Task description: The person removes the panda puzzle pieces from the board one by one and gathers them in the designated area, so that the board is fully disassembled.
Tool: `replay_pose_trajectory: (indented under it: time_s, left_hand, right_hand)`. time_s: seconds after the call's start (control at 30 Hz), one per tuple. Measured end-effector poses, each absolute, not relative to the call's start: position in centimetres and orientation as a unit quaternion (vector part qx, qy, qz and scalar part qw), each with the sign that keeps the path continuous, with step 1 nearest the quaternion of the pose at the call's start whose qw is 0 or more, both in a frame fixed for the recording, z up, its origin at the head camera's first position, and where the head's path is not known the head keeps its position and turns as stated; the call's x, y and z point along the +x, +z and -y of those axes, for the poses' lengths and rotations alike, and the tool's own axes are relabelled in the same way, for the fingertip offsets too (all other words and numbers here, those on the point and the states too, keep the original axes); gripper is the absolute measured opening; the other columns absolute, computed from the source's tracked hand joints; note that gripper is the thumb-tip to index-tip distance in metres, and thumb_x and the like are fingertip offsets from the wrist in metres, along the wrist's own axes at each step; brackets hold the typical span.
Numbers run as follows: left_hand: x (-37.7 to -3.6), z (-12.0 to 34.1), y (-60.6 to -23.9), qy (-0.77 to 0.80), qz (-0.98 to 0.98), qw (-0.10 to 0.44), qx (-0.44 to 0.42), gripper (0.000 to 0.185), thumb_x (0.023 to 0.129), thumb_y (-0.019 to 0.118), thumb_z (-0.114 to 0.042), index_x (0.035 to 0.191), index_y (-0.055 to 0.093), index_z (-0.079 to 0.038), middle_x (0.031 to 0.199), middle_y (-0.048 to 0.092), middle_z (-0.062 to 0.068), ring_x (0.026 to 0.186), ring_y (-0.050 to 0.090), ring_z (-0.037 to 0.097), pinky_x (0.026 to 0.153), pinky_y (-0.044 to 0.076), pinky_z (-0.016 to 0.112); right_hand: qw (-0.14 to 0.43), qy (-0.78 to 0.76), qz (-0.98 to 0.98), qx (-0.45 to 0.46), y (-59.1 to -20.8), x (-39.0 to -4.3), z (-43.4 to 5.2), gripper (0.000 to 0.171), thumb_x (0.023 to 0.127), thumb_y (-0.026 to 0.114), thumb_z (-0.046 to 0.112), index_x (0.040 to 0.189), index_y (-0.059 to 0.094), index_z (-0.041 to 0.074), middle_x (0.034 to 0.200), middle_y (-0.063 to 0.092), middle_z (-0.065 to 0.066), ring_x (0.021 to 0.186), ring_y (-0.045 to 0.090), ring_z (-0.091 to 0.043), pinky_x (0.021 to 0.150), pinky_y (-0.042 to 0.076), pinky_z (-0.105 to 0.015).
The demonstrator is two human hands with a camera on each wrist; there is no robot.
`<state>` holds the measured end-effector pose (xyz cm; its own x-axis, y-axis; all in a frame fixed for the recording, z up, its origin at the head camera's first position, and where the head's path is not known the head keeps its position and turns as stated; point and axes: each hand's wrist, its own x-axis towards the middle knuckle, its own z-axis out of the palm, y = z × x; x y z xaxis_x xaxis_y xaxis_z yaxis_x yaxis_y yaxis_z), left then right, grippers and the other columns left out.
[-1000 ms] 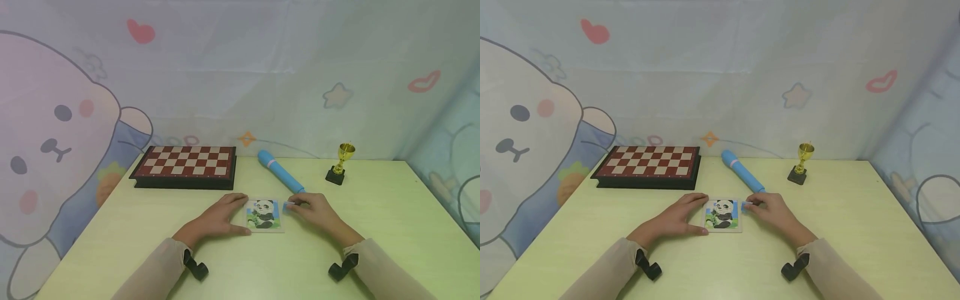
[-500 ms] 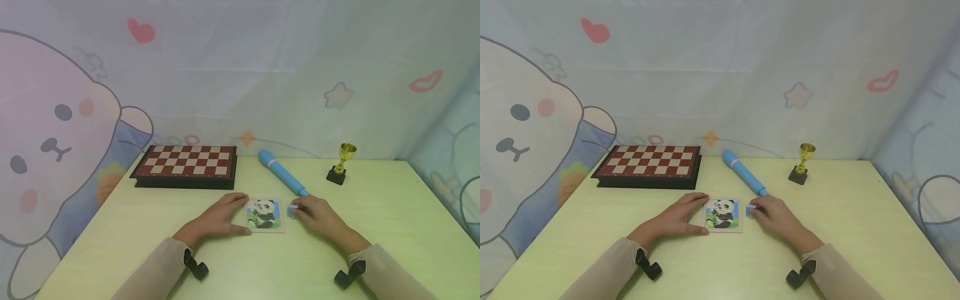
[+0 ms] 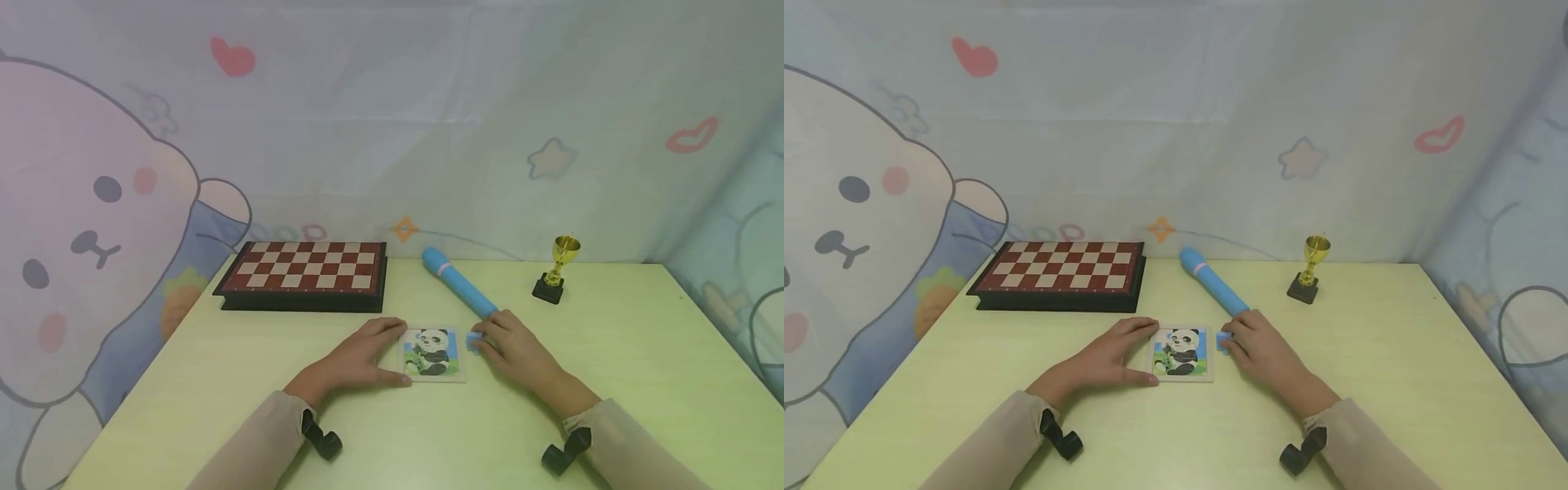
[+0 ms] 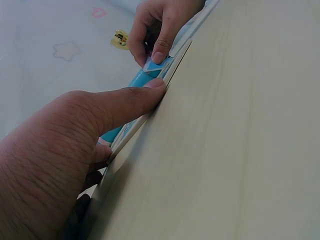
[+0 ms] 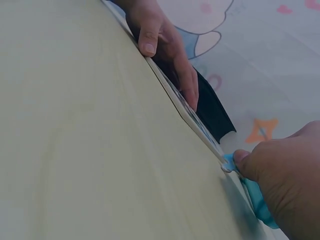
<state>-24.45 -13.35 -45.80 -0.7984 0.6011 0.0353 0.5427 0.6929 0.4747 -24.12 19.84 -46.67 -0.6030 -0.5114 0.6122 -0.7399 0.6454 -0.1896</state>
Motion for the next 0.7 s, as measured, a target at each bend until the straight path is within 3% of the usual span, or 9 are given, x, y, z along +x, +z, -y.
replay_pose_trajectory:
  time_s: [0.4, 0.7]
  left_hand:
    - [-24.56, 13.46, -45.86, 0.24, -0.918, 0.057, 0.309, 0.101, 0.077, 0.07, -0.073, 0.158, 0.036, -0.022, 0.159, 0.029, -0.012, 0.147, 0.024, 0.012, 0.117, 0.029, 0.043]
    - [-24.48, 13.36, -45.88, 0.24, -0.917, 0.058, 0.313, 0.102, 0.077, 0.069, -0.073, 0.158, 0.036, -0.02, 0.159, 0.03, -0.009, 0.147, 0.024, 0.013, 0.118, 0.029, 0.043]
  right_hand:
    - [0.24, 0.199, 0.88, 0.358, -46.57, -24.3, -19.73, 0.008, 0.085, 0.081, 0.012, 0.092, 0.076, 0.011, 0.095, 0.067, 0.001, 0.093, 0.057, -0.018, 0.084, 0.053, -0.039]
    - [0.245, 0.194, 0.875, 0.37, -47.1, -24.14, -19.49, 0.008, 0.086, 0.08, 0.01, 0.093, 0.078, 0.008, 0.094, 0.065, 0.001, 0.09, 0.059, -0.016, 0.078, 0.055, -0.035]
